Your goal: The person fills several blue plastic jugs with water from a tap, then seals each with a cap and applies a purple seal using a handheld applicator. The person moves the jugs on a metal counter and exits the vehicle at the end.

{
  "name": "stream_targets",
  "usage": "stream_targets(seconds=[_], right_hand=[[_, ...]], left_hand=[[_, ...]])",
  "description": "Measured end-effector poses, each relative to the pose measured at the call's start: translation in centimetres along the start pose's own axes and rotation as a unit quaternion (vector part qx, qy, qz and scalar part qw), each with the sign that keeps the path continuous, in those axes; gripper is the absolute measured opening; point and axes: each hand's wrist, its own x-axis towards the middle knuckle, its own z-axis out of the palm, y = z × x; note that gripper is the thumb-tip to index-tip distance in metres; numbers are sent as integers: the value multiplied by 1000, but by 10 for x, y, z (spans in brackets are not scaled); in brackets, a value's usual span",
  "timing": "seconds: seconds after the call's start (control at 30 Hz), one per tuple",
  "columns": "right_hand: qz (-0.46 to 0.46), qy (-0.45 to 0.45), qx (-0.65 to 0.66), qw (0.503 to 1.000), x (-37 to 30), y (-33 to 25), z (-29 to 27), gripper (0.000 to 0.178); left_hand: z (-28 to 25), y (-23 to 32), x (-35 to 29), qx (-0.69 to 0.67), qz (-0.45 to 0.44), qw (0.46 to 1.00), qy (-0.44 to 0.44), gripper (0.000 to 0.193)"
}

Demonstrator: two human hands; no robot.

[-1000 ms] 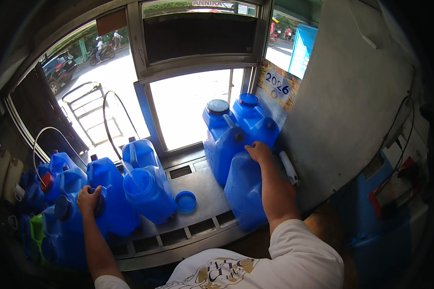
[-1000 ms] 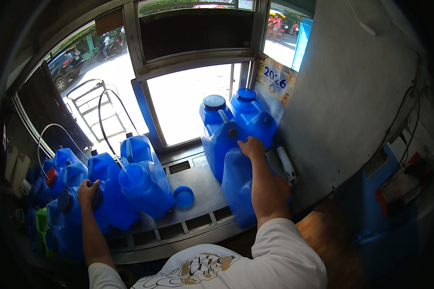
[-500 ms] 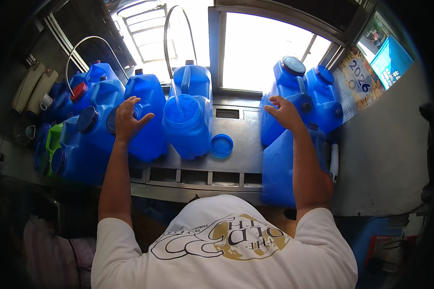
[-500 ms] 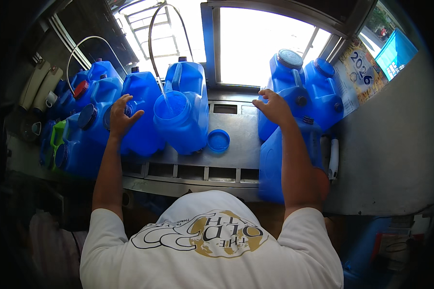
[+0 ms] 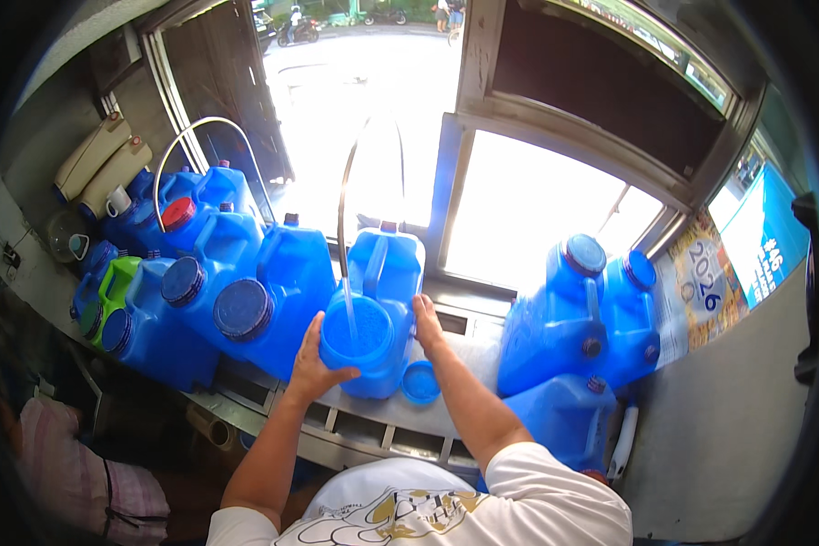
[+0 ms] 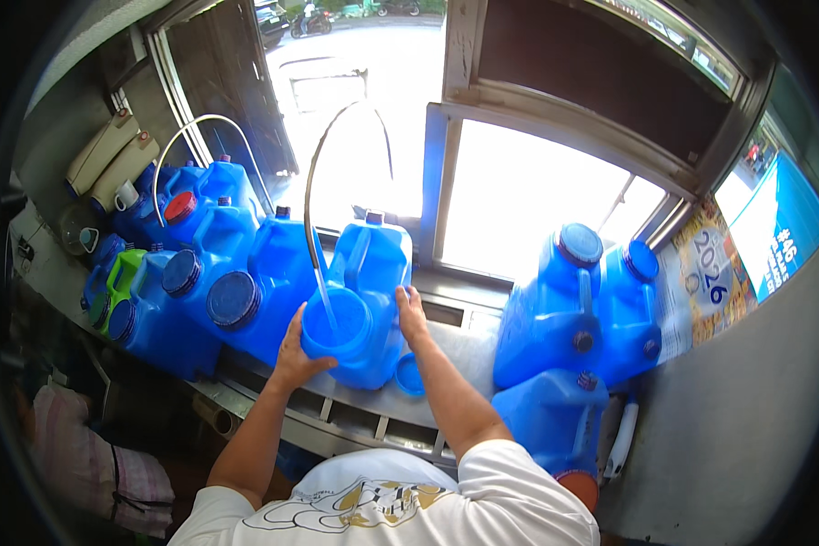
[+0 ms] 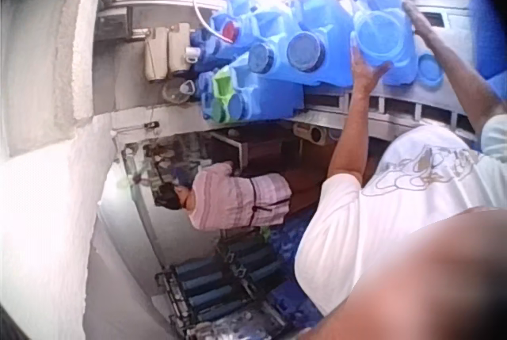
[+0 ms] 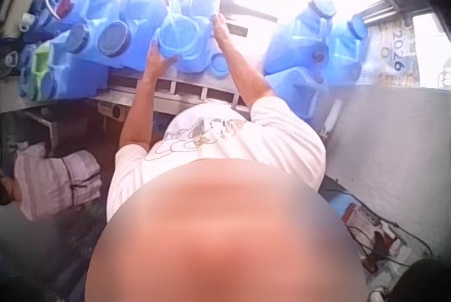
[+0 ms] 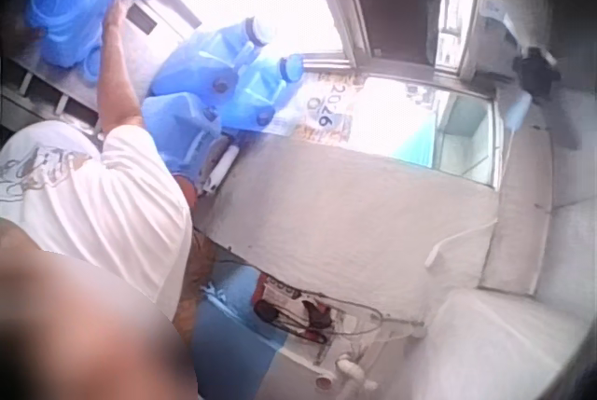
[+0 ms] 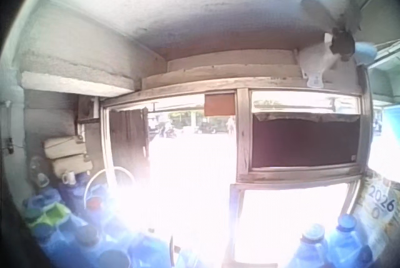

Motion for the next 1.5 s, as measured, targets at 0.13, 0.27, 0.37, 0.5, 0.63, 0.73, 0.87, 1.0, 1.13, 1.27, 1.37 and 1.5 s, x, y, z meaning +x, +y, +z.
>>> stream_targets(seconds=[0.13, 0.27, 0.37, 0.5, 0.63, 0.73, 0.87, 1.0, 1.13, 1.27, 1.37, 1.5], right_hand=[[24, -18, -1, 1000, 1, 5, 2, 84], [48, -72, 15, 996, -5, -13, -6, 84], [34, -87, 52, 994, -5, -18, -3, 82], [54, -96, 86, 990, -3, -22, 6, 82], [40, -58, 101, 992, -9, -25, 20, 79], [43, -20, 142, 989, 9, 3, 16, 77], [60, -60, 117, 989, -4, -18, 20, 78], [97, -53, 93, 990, -1, -19, 22, 82], [130, -40, 2, 991, -22, -45, 24, 84], [118, 2, 25, 993, -50, -24, 13, 79], [127, -9, 17, 992, -93, -13, 18, 76], [195, -80, -15, 977, -127, 40, 2, 73]], left_hand=[[3, 11, -7, 8, -36, 999, 14, 129], [15, 19, -17, 43, -41, 997, 54, 128], [23, 24, -21, 71, -33, 994, 75, 128], [25, 23, -25, 62, -32, 994, 86, 127], [18, 15, -26, 68, 1, 994, 81, 125], [15, 20, -22, 68, 23, 996, 56, 124], [8, 4, -18, 58, 64, 994, 61, 124], [-3, 4, -14, 56, 33, 997, 33, 123], [-6, 4, -14, 99, 36, 994, 36, 122], [-20, 14, -10, 115, 68, 991, 16, 108], [-58, 25, -1, 170, 123, 978, 24, 94], [-110, 5, 34, 283, 145, 942, 102, 89]])
